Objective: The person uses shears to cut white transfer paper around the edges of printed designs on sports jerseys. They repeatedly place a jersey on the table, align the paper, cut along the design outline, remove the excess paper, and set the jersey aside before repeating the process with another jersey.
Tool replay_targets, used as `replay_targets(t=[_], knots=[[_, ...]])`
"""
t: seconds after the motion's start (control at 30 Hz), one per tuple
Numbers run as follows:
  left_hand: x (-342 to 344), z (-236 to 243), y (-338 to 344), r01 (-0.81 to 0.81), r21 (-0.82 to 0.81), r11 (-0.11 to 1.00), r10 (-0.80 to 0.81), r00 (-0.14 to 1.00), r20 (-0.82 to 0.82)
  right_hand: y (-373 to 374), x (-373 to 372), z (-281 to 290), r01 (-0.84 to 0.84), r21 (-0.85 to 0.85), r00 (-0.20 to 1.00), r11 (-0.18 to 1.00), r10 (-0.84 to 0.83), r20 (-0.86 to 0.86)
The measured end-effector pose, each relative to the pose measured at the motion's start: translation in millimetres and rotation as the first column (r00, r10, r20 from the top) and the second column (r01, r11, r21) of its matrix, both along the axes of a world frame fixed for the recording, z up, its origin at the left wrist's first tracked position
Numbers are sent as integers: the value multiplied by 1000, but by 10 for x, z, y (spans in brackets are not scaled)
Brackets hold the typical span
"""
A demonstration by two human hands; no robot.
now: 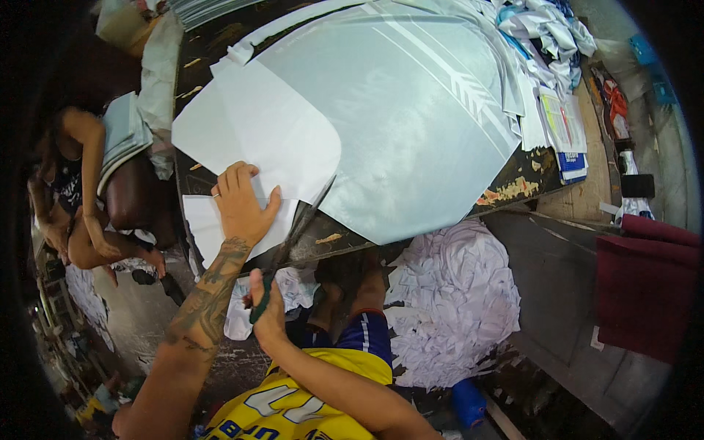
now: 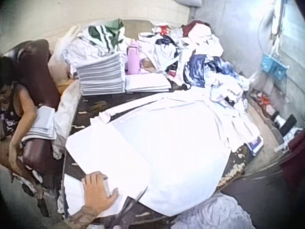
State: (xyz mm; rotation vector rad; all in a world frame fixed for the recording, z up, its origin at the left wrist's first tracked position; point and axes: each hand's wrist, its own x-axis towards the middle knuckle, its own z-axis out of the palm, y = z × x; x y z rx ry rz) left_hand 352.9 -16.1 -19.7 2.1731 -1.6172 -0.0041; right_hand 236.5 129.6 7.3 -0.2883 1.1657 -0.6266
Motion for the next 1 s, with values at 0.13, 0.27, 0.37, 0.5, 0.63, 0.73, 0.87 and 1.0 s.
replay_targets(t=[0.13, 0.27, 0.37, 0.5, 0.63, 0.73, 0.87, 1.0], knots=[[12, -2, -56, 9, -27, 1000, -8, 999, 31, -203, 51, 146, 33, 49, 999, 998, -34, 17], [27, -22, -39, 2, 22, 1000, -3, 1000, 28, -333, -356, 258, -112, 208, 986, 972, 135, -99], [15, -8, -32, 11, 16, 1000, -12, 999, 31, -439, -645, 251, -205, 105, 962, 973, 220, -164], [3, 28, -73, 4, 21, 1000, -5, 999, 32, -656, -942, 298, -318, 155, 912, 935, 346, -218], [4, 45, -91, 5, 7, 1000, -5, 1000, 30, -929, -1243, 400, -459, 146, 824, 876, 482, -297], [3, 50, -81, -4, 15, 1000, 4, 999, 51, -1198, -1501, 419, -554, 143, 760, 820, 569, -315], [-4, 66, -83, -31, 72, 997, 31, 1000, 4, -1672, -1811, 429, -697, 133, 623, 705, 686, -376], [-9, 103, -91, -40, 105, 994, 38, 999, 20, -2178, -2007, 546, -804, 138, 495, 579, 778, -386]])
